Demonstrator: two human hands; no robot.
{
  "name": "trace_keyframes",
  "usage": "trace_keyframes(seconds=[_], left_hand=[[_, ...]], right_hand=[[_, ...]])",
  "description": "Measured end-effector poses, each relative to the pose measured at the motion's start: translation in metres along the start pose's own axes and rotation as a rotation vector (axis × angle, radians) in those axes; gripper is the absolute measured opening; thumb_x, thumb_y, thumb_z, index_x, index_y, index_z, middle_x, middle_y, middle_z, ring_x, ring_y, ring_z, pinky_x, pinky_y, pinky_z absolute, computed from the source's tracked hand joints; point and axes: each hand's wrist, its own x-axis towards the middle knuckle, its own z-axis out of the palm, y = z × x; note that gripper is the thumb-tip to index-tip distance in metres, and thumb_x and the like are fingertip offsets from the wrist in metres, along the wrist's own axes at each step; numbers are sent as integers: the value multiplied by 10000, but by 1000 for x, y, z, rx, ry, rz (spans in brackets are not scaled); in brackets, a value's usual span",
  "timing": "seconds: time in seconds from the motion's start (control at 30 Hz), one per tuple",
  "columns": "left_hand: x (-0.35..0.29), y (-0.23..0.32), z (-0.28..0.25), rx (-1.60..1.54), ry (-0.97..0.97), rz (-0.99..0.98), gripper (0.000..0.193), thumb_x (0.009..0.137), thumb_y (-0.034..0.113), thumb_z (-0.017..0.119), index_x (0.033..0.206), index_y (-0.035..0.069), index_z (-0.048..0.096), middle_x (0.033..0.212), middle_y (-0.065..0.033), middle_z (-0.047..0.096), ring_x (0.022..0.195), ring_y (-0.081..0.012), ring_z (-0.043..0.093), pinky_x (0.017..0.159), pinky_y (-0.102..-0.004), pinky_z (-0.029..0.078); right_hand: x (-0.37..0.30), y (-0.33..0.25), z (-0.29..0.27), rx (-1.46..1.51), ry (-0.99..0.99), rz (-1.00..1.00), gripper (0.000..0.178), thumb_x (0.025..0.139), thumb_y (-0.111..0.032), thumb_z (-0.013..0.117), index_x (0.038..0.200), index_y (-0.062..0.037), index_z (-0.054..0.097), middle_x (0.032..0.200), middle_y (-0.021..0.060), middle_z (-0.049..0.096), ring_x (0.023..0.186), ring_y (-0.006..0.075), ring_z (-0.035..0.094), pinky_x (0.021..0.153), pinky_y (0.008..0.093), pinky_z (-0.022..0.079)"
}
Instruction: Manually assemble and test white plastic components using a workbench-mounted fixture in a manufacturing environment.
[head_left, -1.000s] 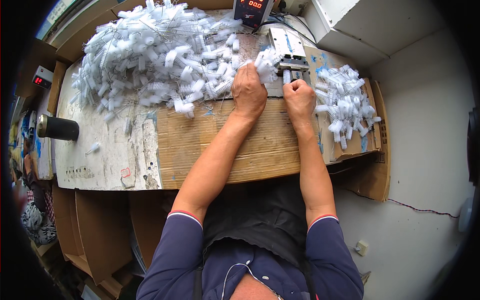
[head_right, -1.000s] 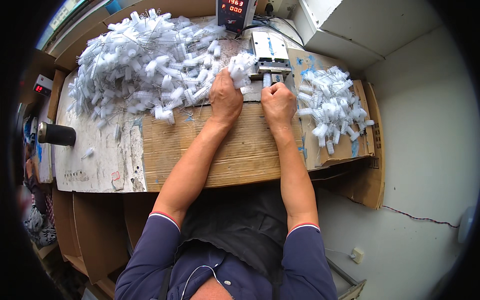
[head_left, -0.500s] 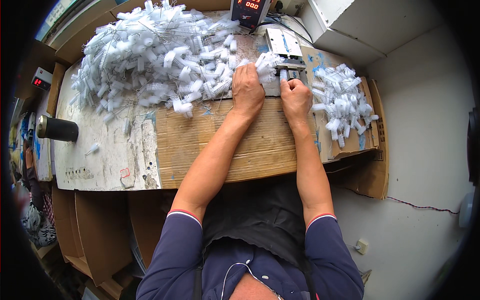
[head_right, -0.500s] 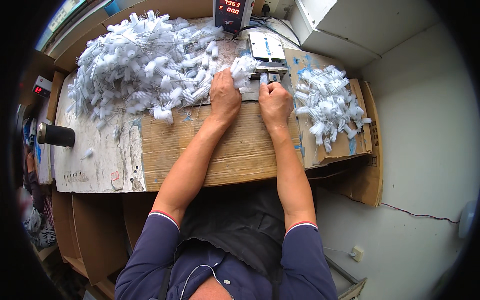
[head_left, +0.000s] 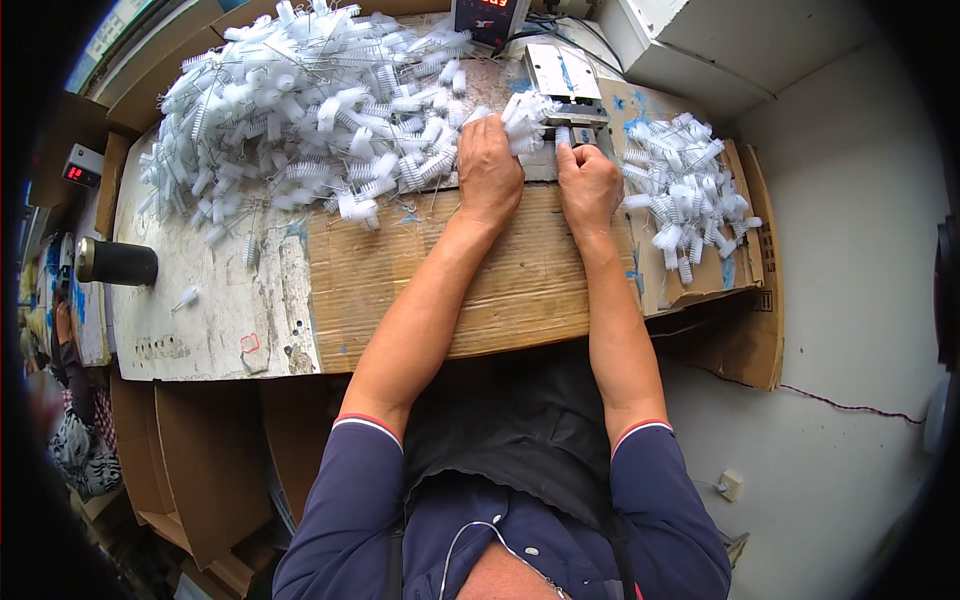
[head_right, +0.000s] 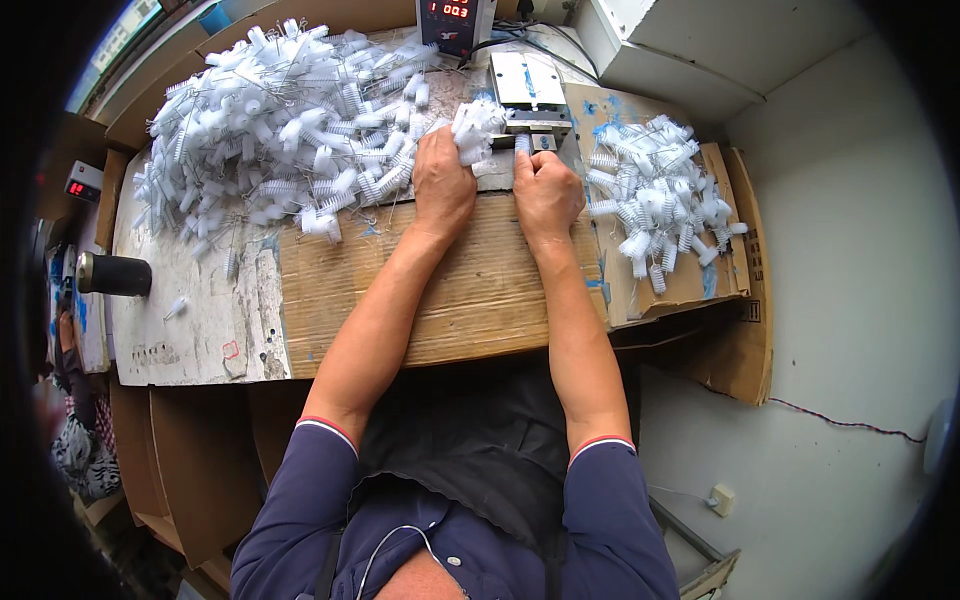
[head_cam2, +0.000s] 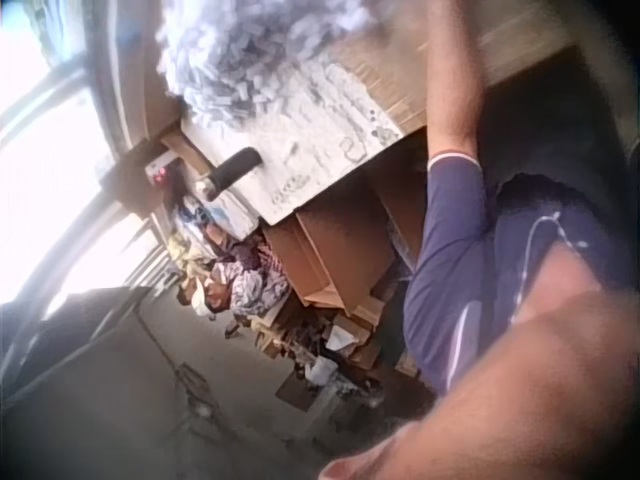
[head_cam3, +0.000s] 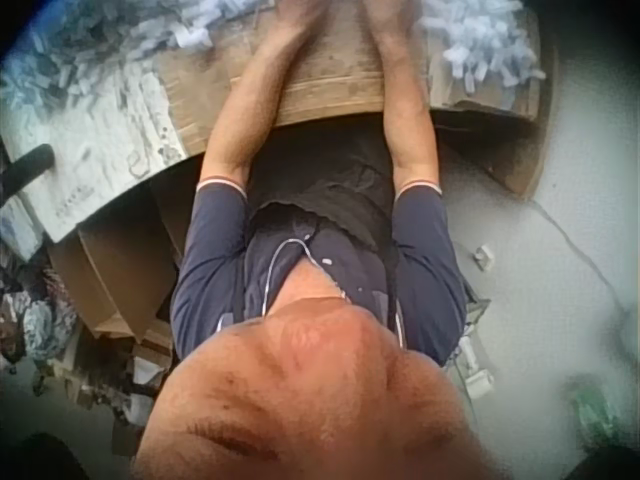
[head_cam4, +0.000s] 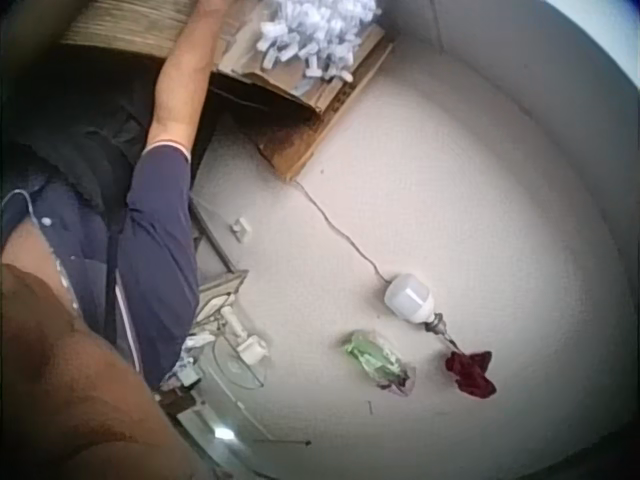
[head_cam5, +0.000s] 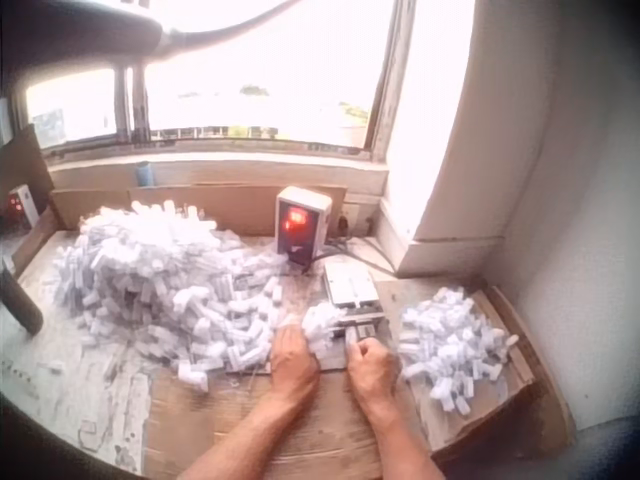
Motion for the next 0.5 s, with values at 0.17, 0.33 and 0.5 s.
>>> trace_keyframes(seconds=[0.17, 0.33, 0.5], left_hand=[[0, -1, 0, 21, -3, 22, 366, 781, -99, 520, 1137, -46, 589, 1069, -243, 657, 1067, -436, 591, 933, -515, 482], [0, 3, 0, 66, -101, 72, 379, 786, -88, 531, 1156, -47, 600, 1068, -235, 661, 1048, -422, 596, 924, -506, 487], [0, 1, 4, 144, -65, 133, 203, 838, -35, 555, 1033, -5, 605, 975, -190, 631, 949, -380, 588, 854, -471, 495]], right_hand=[[2, -2, 0, 36, 16, 9, 311, 929, -364, 750, 812, -76, 744, 766, 168, 727, 730, 371, 718, 678, 472, 540], [-4, 4, -3, 127, 37, 16, 292, 923, -346, 760, 805, -80, 738, 763, 155, 729, 712, 367, 714, 656, 461, 535], [-7, 1, -1, 121, 45, -17, 283, 924, -329, 757, 788, -83, 728, 755, 145, 728, 701, 364, 711, 641, 459, 527]])
